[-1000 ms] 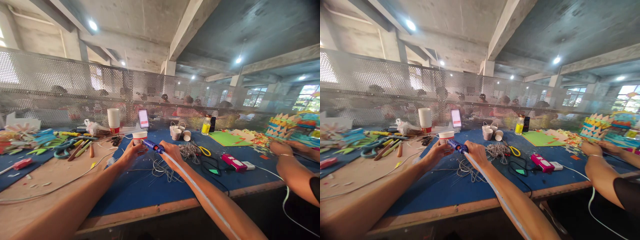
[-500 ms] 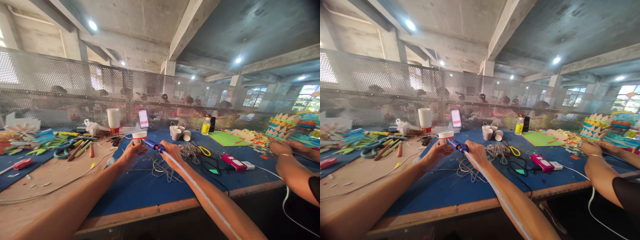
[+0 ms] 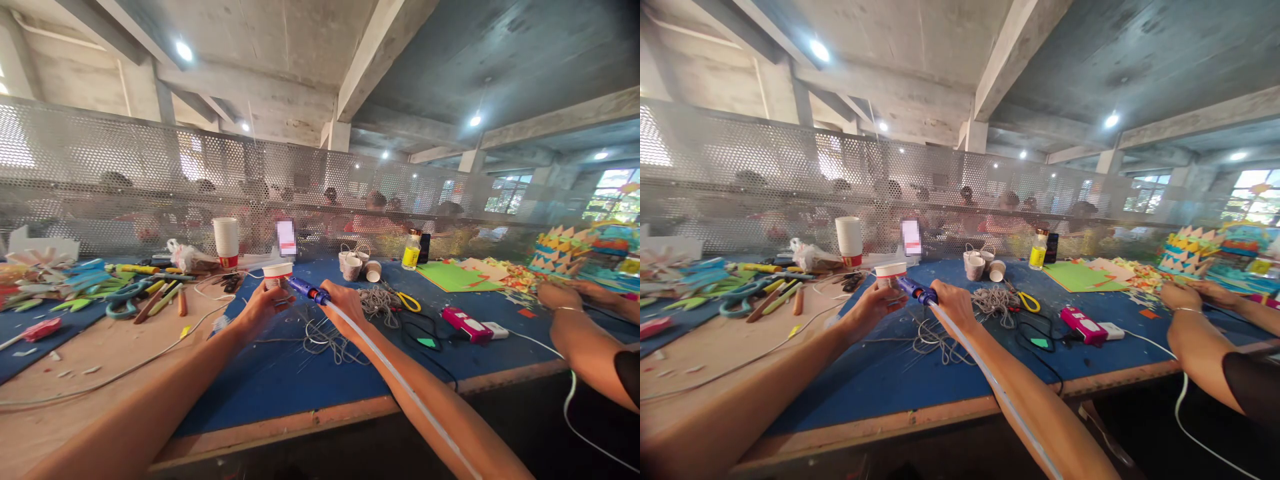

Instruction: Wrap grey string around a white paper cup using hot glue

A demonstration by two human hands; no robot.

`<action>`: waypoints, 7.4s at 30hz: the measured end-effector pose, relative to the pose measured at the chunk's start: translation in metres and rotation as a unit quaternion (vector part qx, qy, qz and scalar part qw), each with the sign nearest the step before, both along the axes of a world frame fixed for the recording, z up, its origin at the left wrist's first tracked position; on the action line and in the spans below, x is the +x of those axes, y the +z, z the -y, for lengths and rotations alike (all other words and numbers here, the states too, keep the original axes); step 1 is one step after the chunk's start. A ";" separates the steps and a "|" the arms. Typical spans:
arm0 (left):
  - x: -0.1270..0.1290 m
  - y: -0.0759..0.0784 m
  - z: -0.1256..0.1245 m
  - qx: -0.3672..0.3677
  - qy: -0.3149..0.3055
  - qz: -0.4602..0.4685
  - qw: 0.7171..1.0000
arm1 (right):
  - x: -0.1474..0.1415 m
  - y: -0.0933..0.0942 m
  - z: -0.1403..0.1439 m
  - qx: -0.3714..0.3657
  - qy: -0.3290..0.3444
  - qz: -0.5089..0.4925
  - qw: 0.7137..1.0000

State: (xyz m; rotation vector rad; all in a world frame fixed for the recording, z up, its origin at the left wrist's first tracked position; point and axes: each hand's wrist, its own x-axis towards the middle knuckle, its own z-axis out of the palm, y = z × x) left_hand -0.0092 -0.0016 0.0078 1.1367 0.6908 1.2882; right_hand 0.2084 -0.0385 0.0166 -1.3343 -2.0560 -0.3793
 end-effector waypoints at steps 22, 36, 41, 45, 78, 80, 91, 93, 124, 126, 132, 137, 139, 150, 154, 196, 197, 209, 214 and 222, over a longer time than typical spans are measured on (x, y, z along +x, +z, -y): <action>0.000 0.004 0.004 -0.005 -0.012 0.013 1.000 | 0.000 0.003 0.004 -0.008 0.005 -0.004 1.000; -0.001 0.005 0.005 -0.002 -0.017 0.011 1.000 | 0.001 0.001 0.002 -0.009 0.002 0.000 1.000; -0.002 0.003 0.002 -0.004 -0.019 0.019 1.000 | 0.000 0.001 0.000 -0.010 -0.004 -0.002 1.000; -0.003 0.002 0.000 -0.006 -0.023 0.026 0.999 | 0.001 0.001 0.000 -0.006 0.000 -0.005 1.000; -0.003 0.003 0.001 -0.028 -0.035 0.062 0.997 | -0.004 -0.002 -0.014 -0.211 0.179 -0.385 0.880; -0.003 0.004 0.002 -0.030 -0.033 0.059 0.997 | -0.002 -0.001 -0.019 -0.254 0.215 -0.471 0.817; 0.002 0.009 0.013 -0.044 -0.041 0.065 0.996 | 0.023 -0.018 -0.055 -0.272 0.007 -0.403 0.874; 0.004 0.009 0.015 -0.043 -0.048 0.064 0.996 | 0.024 -0.019 -0.058 -0.267 -0.027 -0.355 0.895; 0.008 -0.001 0.014 -0.006 -0.045 -0.007 0.999 | -0.046 -0.008 -0.009 -0.065 0.118 -0.125 0.983; 0.008 -0.002 0.013 -0.010 -0.055 -0.011 0.998 | -0.043 -0.012 -0.012 -0.064 0.148 -0.151 0.975; 0.009 -0.002 0.014 -0.037 -0.083 -0.005 0.996 | -0.031 -0.012 -0.017 -0.141 0.230 -0.338 0.902; 0.008 -0.003 0.013 -0.045 -0.093 -0.012 0.995 | -0.025 -0.006 -0.020 -0.178 0.241 -0.407 0.863; 0.008 -0.004 0.012 -0.051 -0.095 -0.007 0.994 | -0.024 -0.004 -0.021 -0.188 0.239 -0.425 0.853; 0.012 -0.006 0.014 -0.077 -0.096 -0.006 0.992 | -0.024 -0.008 -0.026 -0.217 0.254 -0.464 0.820; 0.012 -0.007 0.014 -0.067 -0.099 -0.005 0.993 | -0.024 -0.008 -0.025 -0.225 0.254 -0.454 0.824; 0.010 -0.008 0.013 -0.036 -0.103 -0.020 0.994 | -0.021 -0.004 -0.022 -0.195 0.226 -0.435 0.849; 0.010 -0.008 0.013 -0.035 -0.105 -0.020 0.994 | -0.021 -0.004 -0.022 -0.197 0.225 -0.433 0.850; 0.010 -0.007 0.014 -0.030 -0.112 -0.019 0.993 | -0.021 -0.004 -0.022 -0.196 0.233 -0.438 0.846; 0.011 -0.006 0.014 -0.033 -0.107 -0.024 0.993 | -0.021 -0.005 -0.023 -0.194 0.246 -0.446 0.839; 0.011 -0.001 0.018 -0.034 -0.108 -0.025 0.993 | -0.021 -0.004 -0.022 -0.192 0.242 -0.448 0.839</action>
